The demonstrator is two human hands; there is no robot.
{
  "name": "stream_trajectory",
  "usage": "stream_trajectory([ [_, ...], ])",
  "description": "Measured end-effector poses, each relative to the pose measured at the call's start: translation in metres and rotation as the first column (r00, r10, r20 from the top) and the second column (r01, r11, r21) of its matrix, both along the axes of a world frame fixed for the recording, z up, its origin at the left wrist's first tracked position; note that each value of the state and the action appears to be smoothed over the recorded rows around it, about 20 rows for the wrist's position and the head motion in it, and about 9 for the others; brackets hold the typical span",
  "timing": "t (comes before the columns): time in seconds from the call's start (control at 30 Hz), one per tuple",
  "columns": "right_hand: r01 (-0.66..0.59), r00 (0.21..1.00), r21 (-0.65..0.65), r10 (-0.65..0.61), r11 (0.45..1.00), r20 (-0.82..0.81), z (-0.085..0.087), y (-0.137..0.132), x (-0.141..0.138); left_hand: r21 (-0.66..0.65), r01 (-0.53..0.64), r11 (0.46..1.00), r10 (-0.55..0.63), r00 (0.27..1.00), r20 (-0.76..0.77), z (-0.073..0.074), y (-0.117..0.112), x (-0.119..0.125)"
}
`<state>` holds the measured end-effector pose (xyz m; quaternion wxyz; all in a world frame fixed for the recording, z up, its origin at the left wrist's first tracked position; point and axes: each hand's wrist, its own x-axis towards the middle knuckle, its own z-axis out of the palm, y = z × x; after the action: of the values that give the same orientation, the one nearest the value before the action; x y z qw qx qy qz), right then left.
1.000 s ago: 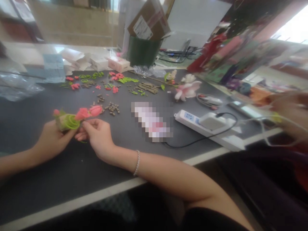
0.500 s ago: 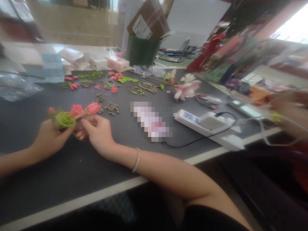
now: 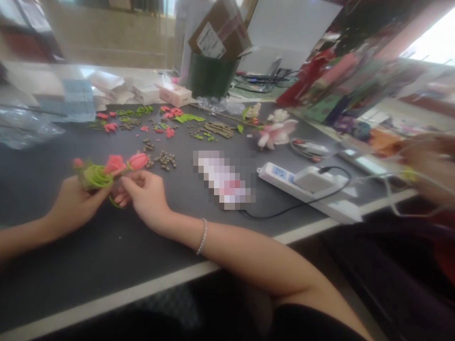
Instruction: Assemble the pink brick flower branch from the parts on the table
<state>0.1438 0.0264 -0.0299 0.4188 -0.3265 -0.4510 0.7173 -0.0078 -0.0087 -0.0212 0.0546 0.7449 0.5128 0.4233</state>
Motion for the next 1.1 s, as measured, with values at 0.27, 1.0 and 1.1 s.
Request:
stream_trajectory([
  [0.27, -0.015, 1.0, -0.009, 0.015, 1.0, -0.02, 0.0, 0.001, 0.001, 0.029, 0.016, 0.999, -0.016, 1.0, -0.025, -0.002, 0.0, -0.001],
  [1.0, -0.04, 0.998, -0.094, 0.044, 0.995, 0.041, -0.005, 0.006, 0.031, -0.083, 0.004, 0.997, -0.001, 0.999, 0.045, -0.004, 0.004, 0.031],
  [1.1, -0.045, 0.999, -0.111, 0.046, 0.993, 0.008, -0.006, 0.006, 0.032, -0.079, -0.009, 0.997, 0.014, 0.998, 0.059, -0.002, 0.003, 0.036],
])
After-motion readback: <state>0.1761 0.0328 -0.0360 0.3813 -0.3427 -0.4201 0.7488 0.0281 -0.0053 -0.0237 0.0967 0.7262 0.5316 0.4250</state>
